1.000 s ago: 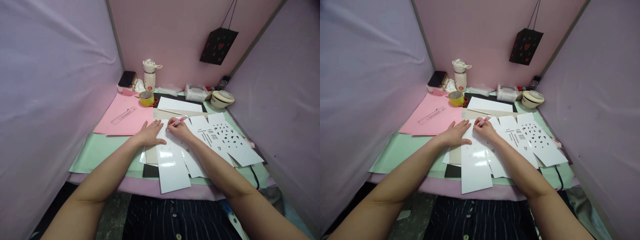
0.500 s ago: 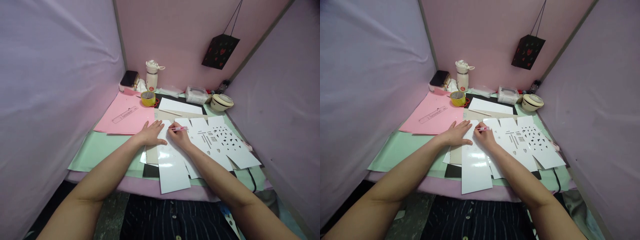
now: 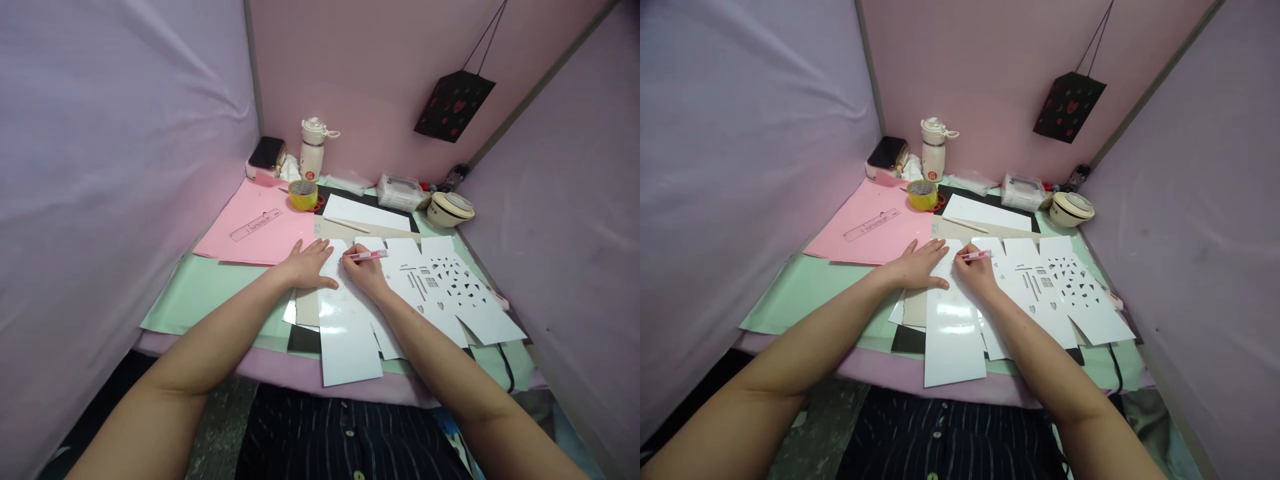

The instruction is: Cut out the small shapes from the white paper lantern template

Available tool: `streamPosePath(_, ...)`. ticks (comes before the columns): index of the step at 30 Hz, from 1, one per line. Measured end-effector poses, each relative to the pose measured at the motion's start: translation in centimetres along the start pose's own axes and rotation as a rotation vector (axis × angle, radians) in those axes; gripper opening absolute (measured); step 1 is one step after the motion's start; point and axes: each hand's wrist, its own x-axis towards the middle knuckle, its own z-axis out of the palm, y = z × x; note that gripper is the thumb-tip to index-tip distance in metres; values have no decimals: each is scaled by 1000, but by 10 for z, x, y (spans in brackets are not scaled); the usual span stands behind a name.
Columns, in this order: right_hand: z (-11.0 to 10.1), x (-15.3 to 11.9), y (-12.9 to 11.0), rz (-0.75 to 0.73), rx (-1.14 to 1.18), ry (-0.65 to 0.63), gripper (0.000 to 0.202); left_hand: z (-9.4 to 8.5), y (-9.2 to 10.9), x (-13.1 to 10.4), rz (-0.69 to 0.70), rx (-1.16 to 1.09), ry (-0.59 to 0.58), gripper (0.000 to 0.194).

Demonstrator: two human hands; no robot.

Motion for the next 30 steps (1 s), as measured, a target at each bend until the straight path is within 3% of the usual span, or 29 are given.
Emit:
streamPosePath(15,7,-2,-4,-22,-124,14,8,0,3,-2,13,0,13,103)
streamPosePath(23,14,-5,-4,0,-97,91,7,-1,5,-4,5,10,13,100)
streamPosePath(30,11,-1,-4,-15,-69,62,8,2,10,-8,-15,43,26,100)
